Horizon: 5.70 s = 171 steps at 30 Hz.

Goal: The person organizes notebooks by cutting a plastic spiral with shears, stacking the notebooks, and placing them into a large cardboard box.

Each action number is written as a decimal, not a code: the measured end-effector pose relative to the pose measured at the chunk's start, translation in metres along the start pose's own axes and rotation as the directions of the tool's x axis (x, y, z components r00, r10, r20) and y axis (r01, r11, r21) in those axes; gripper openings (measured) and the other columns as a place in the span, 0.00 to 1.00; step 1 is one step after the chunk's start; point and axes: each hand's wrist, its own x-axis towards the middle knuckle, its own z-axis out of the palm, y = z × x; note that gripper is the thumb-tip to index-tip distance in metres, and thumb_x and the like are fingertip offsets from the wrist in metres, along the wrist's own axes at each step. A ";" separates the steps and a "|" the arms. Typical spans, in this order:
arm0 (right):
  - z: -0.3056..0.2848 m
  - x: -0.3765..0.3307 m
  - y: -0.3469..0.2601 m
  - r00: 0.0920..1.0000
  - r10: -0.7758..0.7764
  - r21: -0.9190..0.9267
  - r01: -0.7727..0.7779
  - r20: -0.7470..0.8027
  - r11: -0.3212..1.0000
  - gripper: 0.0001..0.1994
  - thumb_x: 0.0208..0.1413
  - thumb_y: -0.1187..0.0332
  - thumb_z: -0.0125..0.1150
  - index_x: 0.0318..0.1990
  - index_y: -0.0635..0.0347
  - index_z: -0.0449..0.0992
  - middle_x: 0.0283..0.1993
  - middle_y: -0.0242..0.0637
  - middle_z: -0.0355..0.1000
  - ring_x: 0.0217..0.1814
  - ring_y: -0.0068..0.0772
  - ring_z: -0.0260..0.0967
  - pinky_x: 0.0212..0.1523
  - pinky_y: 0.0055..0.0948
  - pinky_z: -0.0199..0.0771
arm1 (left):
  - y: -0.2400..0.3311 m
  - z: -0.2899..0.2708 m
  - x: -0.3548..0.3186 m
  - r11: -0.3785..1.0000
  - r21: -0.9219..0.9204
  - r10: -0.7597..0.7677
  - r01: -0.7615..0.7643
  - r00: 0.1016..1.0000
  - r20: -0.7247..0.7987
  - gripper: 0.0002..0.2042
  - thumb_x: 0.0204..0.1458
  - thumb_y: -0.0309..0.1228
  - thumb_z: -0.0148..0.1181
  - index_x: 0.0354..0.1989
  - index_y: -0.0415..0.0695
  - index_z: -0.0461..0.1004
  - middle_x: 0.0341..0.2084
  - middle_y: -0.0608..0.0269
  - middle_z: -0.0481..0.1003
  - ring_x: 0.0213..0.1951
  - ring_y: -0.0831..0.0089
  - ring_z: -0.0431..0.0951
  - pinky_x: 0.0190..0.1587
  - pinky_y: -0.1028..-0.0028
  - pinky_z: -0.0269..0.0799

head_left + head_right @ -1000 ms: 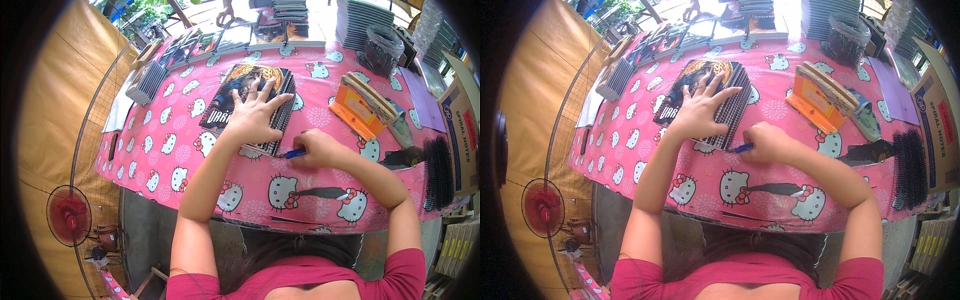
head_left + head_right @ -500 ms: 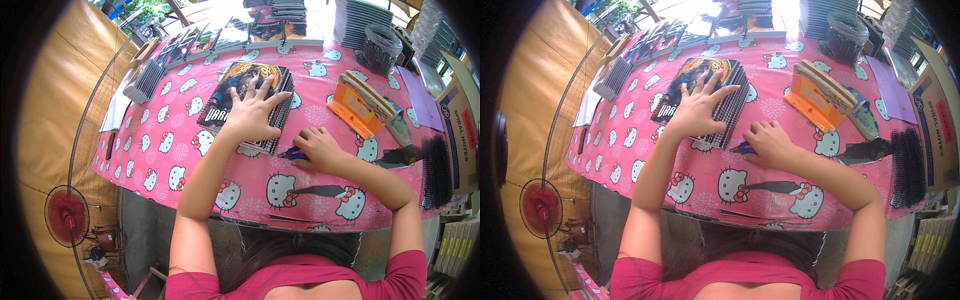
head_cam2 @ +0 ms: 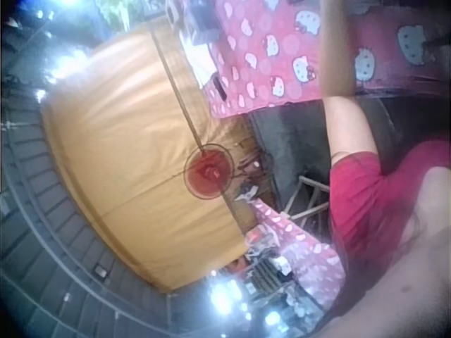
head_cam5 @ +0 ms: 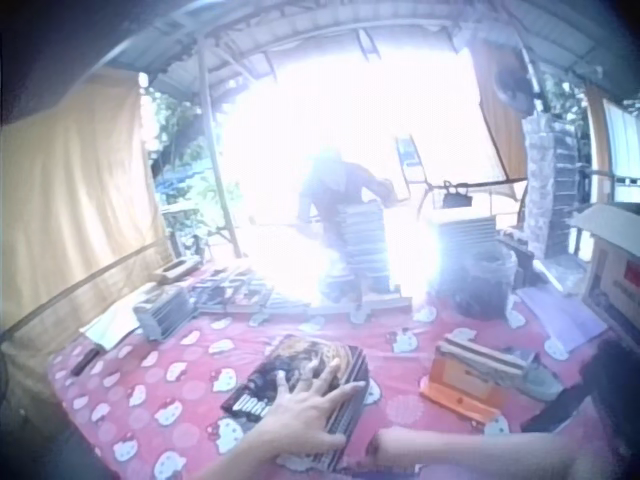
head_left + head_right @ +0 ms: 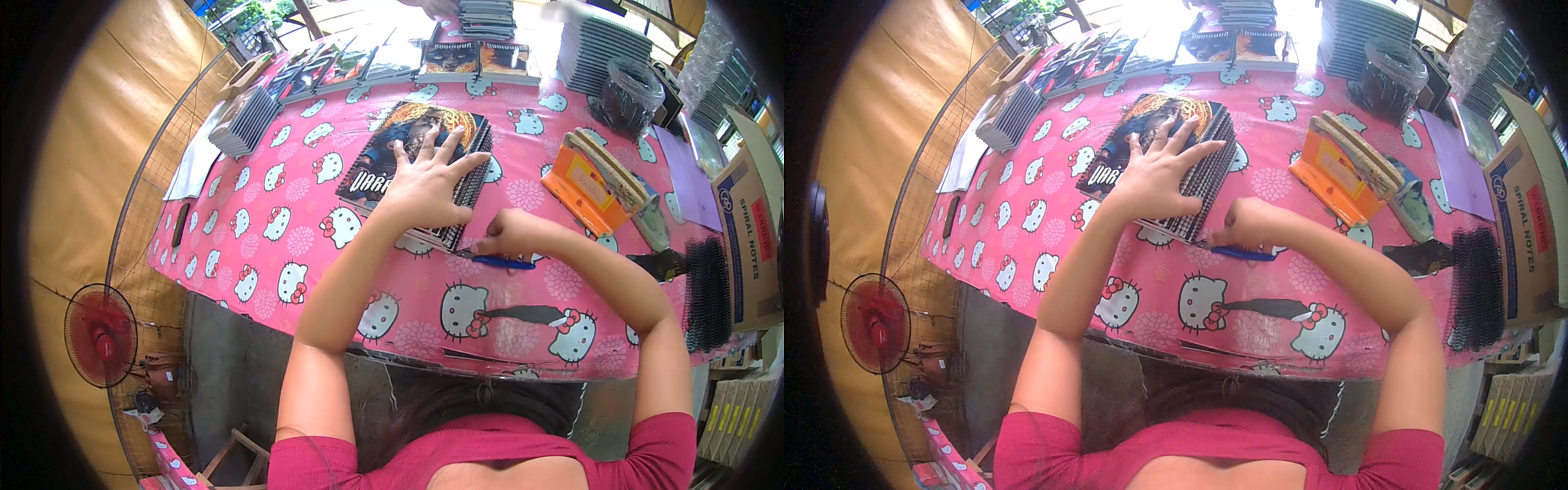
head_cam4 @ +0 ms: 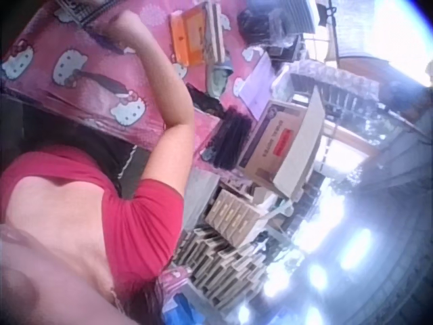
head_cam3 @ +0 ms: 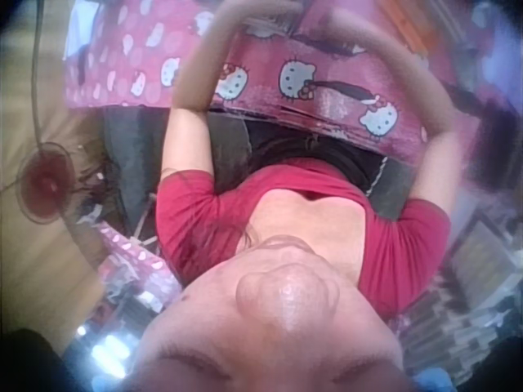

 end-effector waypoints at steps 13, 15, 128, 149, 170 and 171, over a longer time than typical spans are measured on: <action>-0.003 0.079 0.039 0.380 -0.076 0.156 0.544 -0.922 0.825 0.26 0.62 0.49 0.41 0.35 0.66 0.74 0.30 0.40 0.72 0.33 0.36 0.68 0.37 0.34 0.67 | -0.081 0.111 -0.061 -0.076 -0.838 -0.971 -0.541 0.231 -0.061 0.24 0.61 0.48 0.31 0.51 0.41 0.63 0.39 0.57 0.67 0.39 0.66 0.70 0.44 0.65 0.69; -0.019 0.120 0.064 0.375 0.204 0.419 0.688 -0.904 0.593 0.29 0.62 0.44 0.37 0.31 0.64 0.73 0.26 0.34 0.70 0.26 0.30 0.65 0.28 0.31 0.65 | -0.032 0.070 -0.044 -0.505 -0.732 -0.819 -0.458 0.522 0.238 0.26 0.59 0.54 0.31 0.48 0.43 0.63 0.32 0.58 0.67 0.31 0.66 0.71 0.35 0.66 0.71; 0.146 -0.147 0.054 0.454 -0.211 -0.323 -0.184 -0.866 0.929 0.10 0.42 0.72 0.62 0.34 0.59 0.73 0.29 0.36 0.65 0.34 0.41 0.63 0.38 0.39 0.59 | -0.233 0.149 0.000 0.955 -0.255 -0.295 0.153 0.587 -0.754 0.34 0.48 0.47 0.57 0.61 0.44 0.55 0.61 0.49 0.54 0.64 0.53 0.51 0.61 0.53 0.49; -0.025 -0.111 0.141 0.262 -0.028 -0.083 -0.199 -0.965 0.976 0.31 0.37 0.67 0.70 0.51 0.62 0.64 0.45 0.46 0.67 0.52 0.47 0.64 0.51 0.37 0.64 | -0.068 0.101 -0.041 0.995 -0.055 0.075 -0.077 0.996 -0.048 0.28 0.57 0.43 0.41 0.62 0.39 0.54 0.63 0.51 0.52 0.64 0.51 0.48 0.63 0.52 0.41; -0.001 -0.272 0.087 0.359 -0.138 0.317 0.914 -0.923 0.255 0.52 0.39 0.47 0.68 0.66 0.60 0.43 0.54 0.55 0.65 0.49 0.43 0.70 0.50 0.41 0.69 | -0.052 0.107 -0.021 0.857 -0.443 -0.315 0.263 0.948 -0.045 0.25 0.54 0.40 0.48 0.60 0.42 0.58 0.58 0.54 0.61 0.60 0.59 0.58 0.62 0.57 0.43; -0.004 -0.291 0.094 0.268 -0.245 0.247 0.962 -0.932 0.114 0.54 0.39 0.46 0.68 0.67 0.60 0.40 0.50 0.58 0.67 0.44 0.45 0.72 0.47 0.42 0.71 | -0.056 0.111 -0.016 0.749 -0.577 -0.397 0.326 0.918 0.004 0.26 0.55 0.41 0.49 0.60 0.43 0.58 0.57 0.55 0.62 0.59 0.61 0.60 0.62 0.59 0.46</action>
